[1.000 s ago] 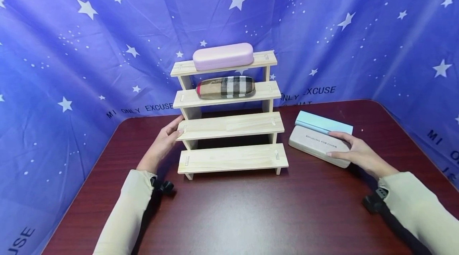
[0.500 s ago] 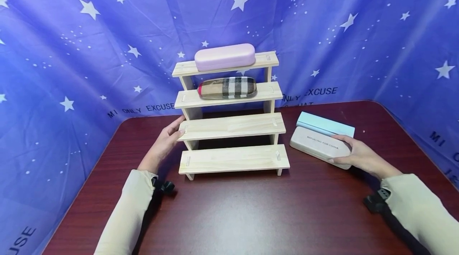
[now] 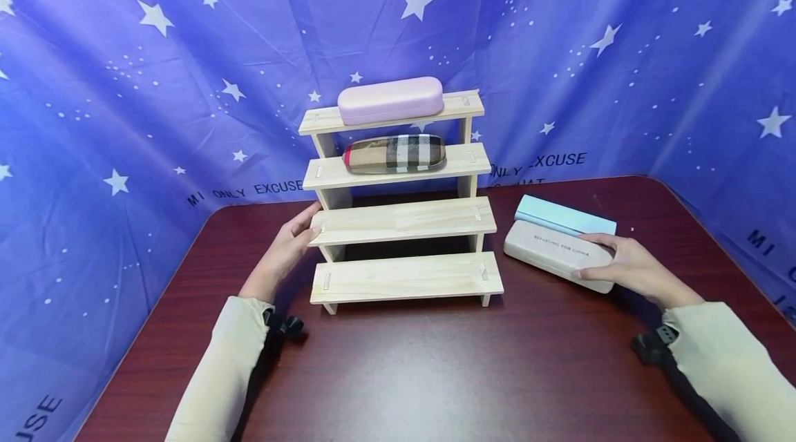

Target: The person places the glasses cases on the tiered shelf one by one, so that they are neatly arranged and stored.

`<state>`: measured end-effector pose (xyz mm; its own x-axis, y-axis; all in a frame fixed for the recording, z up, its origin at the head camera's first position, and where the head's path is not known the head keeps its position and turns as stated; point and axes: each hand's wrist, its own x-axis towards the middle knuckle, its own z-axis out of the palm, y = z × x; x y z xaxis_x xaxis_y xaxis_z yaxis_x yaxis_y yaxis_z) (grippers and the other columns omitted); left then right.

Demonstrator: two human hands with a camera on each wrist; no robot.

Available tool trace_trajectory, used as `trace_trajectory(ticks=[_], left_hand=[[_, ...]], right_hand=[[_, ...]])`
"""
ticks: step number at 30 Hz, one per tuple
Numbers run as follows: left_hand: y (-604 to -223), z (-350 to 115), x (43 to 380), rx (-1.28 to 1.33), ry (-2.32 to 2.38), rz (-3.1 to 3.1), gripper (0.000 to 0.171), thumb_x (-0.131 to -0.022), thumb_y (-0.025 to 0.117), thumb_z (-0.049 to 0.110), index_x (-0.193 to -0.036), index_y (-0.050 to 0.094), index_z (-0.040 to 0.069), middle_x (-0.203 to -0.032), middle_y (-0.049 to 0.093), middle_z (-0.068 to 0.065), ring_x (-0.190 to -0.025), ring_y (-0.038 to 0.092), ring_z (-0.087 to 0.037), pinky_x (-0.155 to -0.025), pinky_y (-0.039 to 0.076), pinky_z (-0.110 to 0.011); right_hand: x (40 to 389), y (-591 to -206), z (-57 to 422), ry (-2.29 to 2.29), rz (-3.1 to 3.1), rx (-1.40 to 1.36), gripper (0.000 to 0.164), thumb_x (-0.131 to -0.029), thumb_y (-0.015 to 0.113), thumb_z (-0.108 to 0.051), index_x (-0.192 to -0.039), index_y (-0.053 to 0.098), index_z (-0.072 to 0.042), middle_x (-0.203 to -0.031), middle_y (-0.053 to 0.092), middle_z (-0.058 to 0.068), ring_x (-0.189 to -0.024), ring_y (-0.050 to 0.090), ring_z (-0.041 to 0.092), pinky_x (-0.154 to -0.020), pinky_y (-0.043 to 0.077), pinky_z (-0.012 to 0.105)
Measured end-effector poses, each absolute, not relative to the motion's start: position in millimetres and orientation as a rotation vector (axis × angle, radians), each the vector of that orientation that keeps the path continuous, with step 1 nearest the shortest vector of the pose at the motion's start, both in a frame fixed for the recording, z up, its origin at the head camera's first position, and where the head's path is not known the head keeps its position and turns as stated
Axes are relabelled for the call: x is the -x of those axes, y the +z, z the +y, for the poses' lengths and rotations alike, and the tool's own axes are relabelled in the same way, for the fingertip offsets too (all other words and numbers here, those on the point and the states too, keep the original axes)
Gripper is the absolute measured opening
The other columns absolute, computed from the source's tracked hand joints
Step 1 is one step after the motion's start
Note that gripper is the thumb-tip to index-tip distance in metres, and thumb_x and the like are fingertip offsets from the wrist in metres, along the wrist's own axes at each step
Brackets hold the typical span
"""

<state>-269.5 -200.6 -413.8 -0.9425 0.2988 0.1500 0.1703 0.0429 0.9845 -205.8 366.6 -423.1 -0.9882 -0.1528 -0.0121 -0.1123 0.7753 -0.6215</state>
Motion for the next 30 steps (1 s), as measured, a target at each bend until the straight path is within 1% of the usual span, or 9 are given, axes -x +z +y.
trace_trajectory(ticks=[2, 3, 5, 8, 9, 11, 16, 23, 30], left_hand=[[-414, -200, 269, -0.499, 2.053, 2.191, 0.057, -0.094, 0.048, 0.006, -0.147, 0.027, 0.001, -0.15, 0.031, -0.017, -0.121, 0.042, -0.017, -0.095, 0.039, -0.018], [-414, -200, 269, -0.499, 2.058, 2.185, 0.058, -0.094, 0.048, 0.006, -0.147, 0.027, 0.001, -0.15, 0.03, -0.016, -0.122, 0.041, -0.019, -0.095, 0.039, -0.018], [-413, -200, 269, -0.501, 2.062, 2.182, 0.057, -0.094, 0.047, 0.006, -0.147, 0.027, 0.001, -0.15, 0.03, -0.016, -0.124, 0.039, -0.022, -0.095, 0.039, -0.018], [-414, -199, 270, -0.504, 2.059, 2.187, 0.057, -0.094, 0.047, 0.006, -0.147, 0.027, 0.001, -0.151, 0.029, -0.015, -0.127, 0.037, -0.024, -0.095, 0.038, -0.017], [-414, -199, 270, -0.504, 2.058, 2.189, 0.057, -0.094, 0.047, 0.006, -0.147, 0.028, 0.001, -0.151, 0.029, -0.015, -0.127, 0.036, -0.024, -0.095, 0.038, -0.017], [-414, -199, 270, -0.5, 2.056, 2.19, 0.057, -0.094, 0.047, 0.006, -0.147, 0.027, 0.001, -0.151, 0.029, -0.015, -0.126, 0.037, -0.023, -0.095, 0.039, -0.017], [-414, -200, 269, -0.491, 2.059, 2.194, 0.057, -0.094, 0.048, 0.005, -0.147, 0.027, 0.001, -0.15, 0.03, -0.016, -0.12, 0.043, -0.017, -0.093, 0.041, -0.018], [-415, -200, 270, -0.514, 2.065, 2.184, 0.057, -0.094, 0.048, 0.005, -0.147, 0.027, 0.0, -0.151, 0.029, -0.016, -0.12, 0.043, -0.012, -0.095, 0.039, -0.018], [-415, -200, 269, -0.495, 2.068, 2.185, 0.058, -0.093, 0.048, 0.005, -0.147, 0.028, 0.001, -0.15, 0.03, -0.017, -0.116, 0.045, -0.01, -0.093, 0.041, -0.017]], right_hand=[[204, -423, 367, -1.052, 2.916, 0.212, 0.07, -0.074, 0.08, -0.028, -0.13, 0.051, 0.0, -0.12, 0.053, 0.023, -0.087, 0.039, -0.011, -0.069, 0.035, 0.016], [204, -423, 368, -1.076, 2.923, 0.206, 0.068, -0.073, 0.08, -0.026, -0.129, 0.051, 0.0, -0.118, 0.054, 0.019, -0.086, 0.039, -0.01, -0.069, 0.035, 0.015], [202, -423, 368, -1.12, 2.928, 0.192, 0.066, -0.073, 0.081, -0.025, -0.128, 0.052, -0.001, -0.112, 0.056, 0.005, -0.086, 0.041, -0.009, -0.068, 0.035, 0.015], [200, -420, 370, -1.193, 2.918, 0.165, 0.062, -0.073, 0.081, -0.022, -0.125, 0.053, -0.002, -0.101, 0.054, -0.016, -0.085, 0.043, -0.007, -0.068, 0.037, 0.014], [200, -419, 371, -1.205, 2.915, 0.16, 0.061, -0.073, 0.08, -0.022, -0.125, 0.053, -0.003, -0.098, 0.052, -0.021, -0.085, 0.044, -0.007, -0.068, 0.037, 0.014], [199, -415, 373, -1.217, 2.91, 0.153, 0.06, -0.075, 0.079, -0.021, -0.125, 0.052, -0.004, -0.096, 0.049, -0.028, -0.085, 0.043, -0.007, -0.068, 0.037, 0.014], [197, -401, 376, -1.235, 2.91, 0.151, 0.057, -0.077, 0.077, -0.019, -0.127, 0.052, -0.007, -0.096, 0.049, -0.031, -0.084, 0.046, -0.007, -0.065, 0.039, 0.015], [192, -378, 374, -1.318, 2.9, 0.119, 0.055, -0.077, 0.076, -0.014, -0.127, 0.054, -0.015, -0.091, 0.061, -0.023, -0.081, 0.052, -0.002, -0.065, 0.042, 0.017], [190, -356, 372, -1.283, 2.931, 0.16, 0.056, -0.076, 0.077, -0.012, -0.128, 0.054, -0.018, -0.092, 0.06, -0.024, -0.081, 0.052, -0.002, -0.064, 0.042, 0.017]])
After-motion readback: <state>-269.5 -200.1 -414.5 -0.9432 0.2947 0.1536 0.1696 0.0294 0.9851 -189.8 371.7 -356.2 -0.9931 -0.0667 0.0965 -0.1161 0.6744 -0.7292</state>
